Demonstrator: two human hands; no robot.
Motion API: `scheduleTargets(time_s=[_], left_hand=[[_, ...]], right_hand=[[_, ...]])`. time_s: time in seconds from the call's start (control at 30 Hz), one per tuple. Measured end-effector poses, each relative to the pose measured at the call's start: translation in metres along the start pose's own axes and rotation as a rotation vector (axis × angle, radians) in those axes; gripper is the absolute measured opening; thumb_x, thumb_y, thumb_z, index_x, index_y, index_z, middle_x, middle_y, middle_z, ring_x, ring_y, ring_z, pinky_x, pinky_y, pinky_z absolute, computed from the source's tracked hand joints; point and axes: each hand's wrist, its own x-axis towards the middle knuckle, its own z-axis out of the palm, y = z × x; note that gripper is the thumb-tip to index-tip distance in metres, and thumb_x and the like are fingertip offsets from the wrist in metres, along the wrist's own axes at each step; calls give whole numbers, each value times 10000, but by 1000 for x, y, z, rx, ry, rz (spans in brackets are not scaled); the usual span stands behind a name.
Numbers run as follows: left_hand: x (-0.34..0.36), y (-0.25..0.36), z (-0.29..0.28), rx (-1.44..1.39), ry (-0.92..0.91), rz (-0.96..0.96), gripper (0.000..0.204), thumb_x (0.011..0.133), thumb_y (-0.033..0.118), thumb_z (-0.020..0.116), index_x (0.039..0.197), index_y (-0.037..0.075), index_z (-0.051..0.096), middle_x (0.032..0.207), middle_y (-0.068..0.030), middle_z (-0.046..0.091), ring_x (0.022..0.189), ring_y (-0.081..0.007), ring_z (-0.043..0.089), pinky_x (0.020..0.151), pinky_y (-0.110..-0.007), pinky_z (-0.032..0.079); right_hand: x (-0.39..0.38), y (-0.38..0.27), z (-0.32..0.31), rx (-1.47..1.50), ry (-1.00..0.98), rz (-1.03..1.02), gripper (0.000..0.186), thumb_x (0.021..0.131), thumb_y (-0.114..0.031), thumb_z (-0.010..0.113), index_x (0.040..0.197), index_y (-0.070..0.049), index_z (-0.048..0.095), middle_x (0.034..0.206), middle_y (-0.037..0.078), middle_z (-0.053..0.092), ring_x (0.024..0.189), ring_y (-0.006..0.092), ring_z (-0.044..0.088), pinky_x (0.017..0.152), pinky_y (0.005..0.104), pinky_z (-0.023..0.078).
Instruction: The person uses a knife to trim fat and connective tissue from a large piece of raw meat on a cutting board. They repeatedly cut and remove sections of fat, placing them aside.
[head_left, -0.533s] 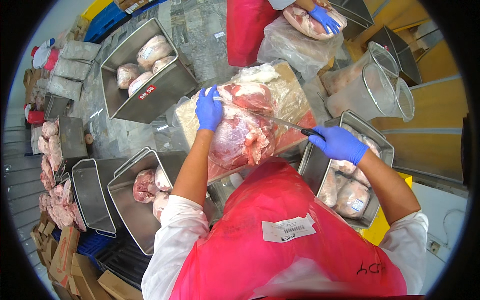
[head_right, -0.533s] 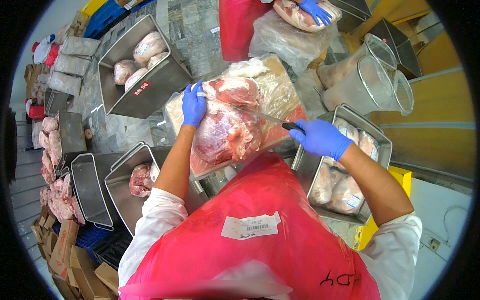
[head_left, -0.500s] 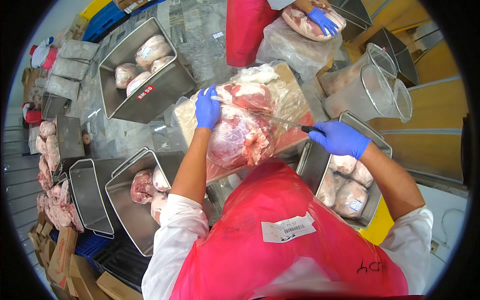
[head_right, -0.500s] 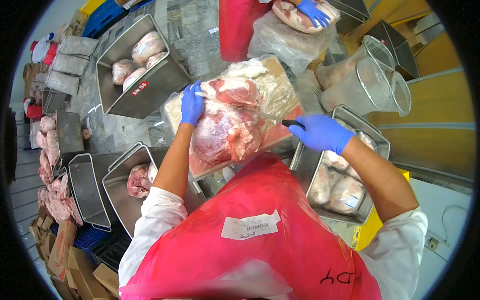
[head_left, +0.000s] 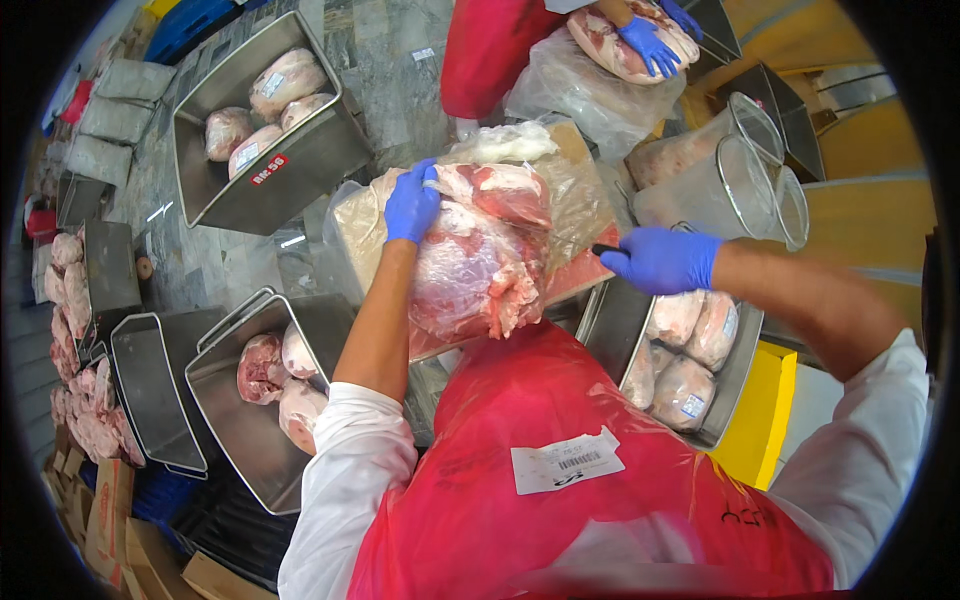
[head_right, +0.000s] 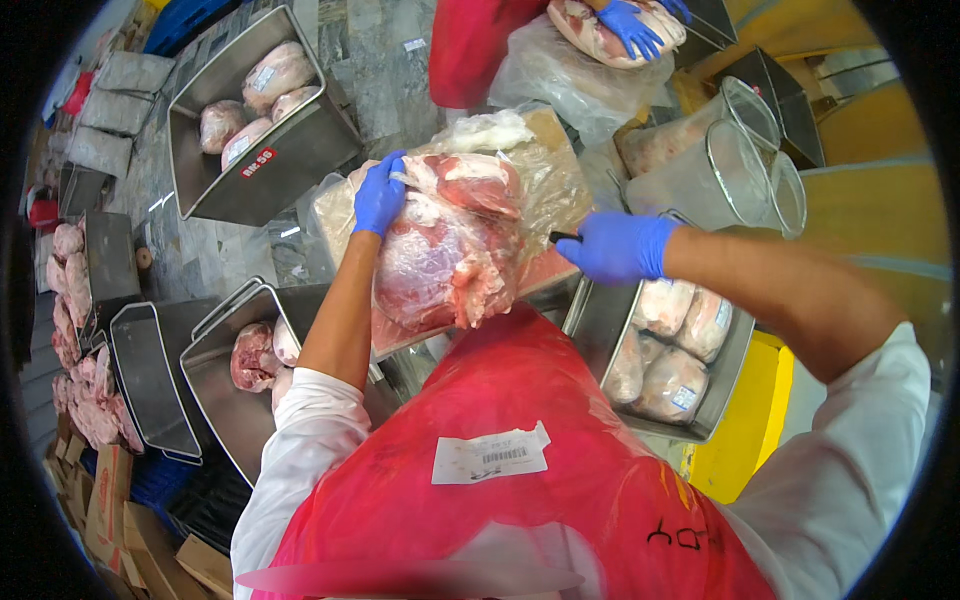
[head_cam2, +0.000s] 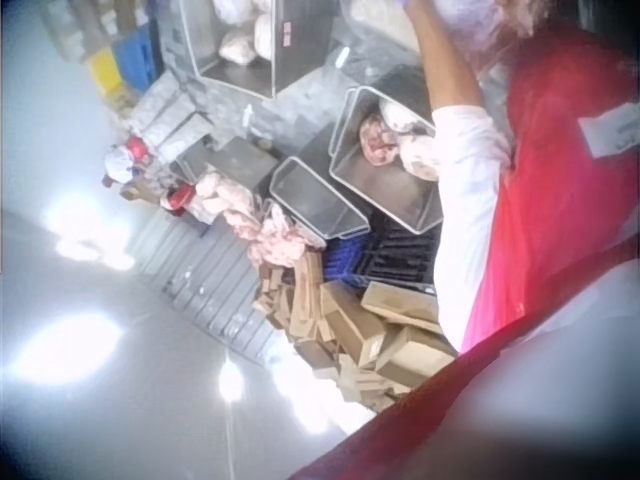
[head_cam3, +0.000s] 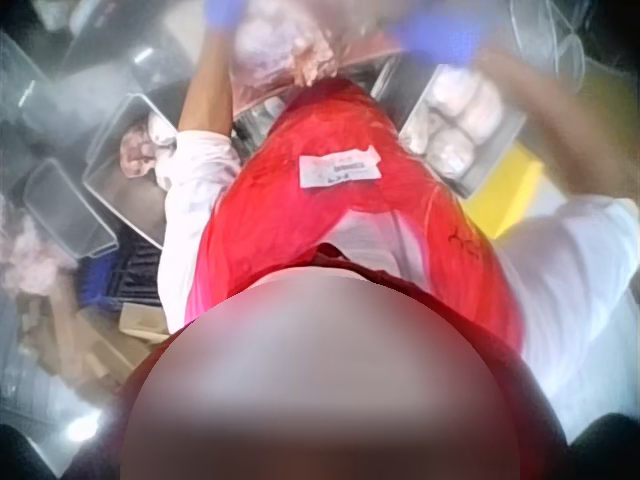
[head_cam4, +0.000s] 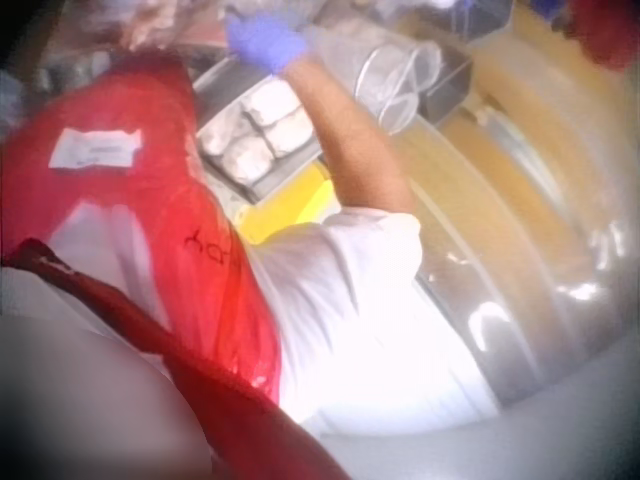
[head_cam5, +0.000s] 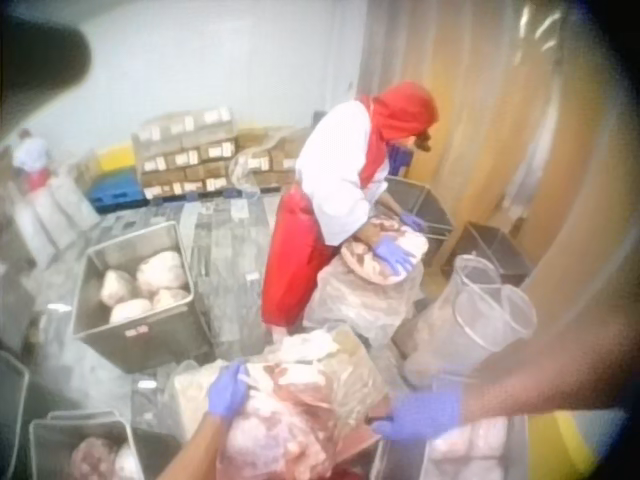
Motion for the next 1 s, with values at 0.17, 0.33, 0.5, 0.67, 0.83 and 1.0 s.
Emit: scheduleTargets(time_s=[0.17,0.33,0.5,0.67,0.83,1.0], left_hand=[[-2,5,-4,15,-46,-66,430,1062,441,441,1389,234,628,1274,-250,655,1194,-428,623,1030,-486,479],[5,5,3,3,-89,-56,427,1062,439,464,1394,227,628,1262,-246,661,1176,-423,637,1021,-478,487],[-3,12,-2,-25,-44,-62,409,1073,410,468,1362,189,657,1278,-237,667,1198,-405,636,1026,-449,483],[2,3,-4,-26,16,-42,406,1075,410,455,1341,189,668,1281,-217,674,1213,-404,631,1027,-454,483],[14,-13,-4,-61,24,4,398,1071,406,467,1309,166,678,1249,-200,689,1184,-398,643,1009,-453,494],[16,6,-3,83,36,44,387,1066,396,470,1313,184,679,1233,-208,700,1168,-397,654,989,-461,503]], right_hand=[[18,50,93,202,277,-22,488,1041,-492,515,1069,-21,640,907,294,693,873,506,665,761,558,523],[62,87,177,335,425,-44,417,1032,-453,563,1133,-52,606,888,274,704,840,493,675,728,579,525],[90,97,217,373,550,-98,366,1023,-438,584,1084,-77,586,831,237,706,778,474,682,676,567,536],[133,118,230,383,668,-174,363,1006,-435,614,1047,-77,570,807,235,693,746,467,681,638,561,537],[158,128,229,385,763,-280,353,990,-406,641,1075,-66,597,851,243,696,787,477,681,679,560,537],[92,127,157,327,366,-323,314,977,-359,648,1092,-68,618,904,256,693,851,479,673,729,554,521]])
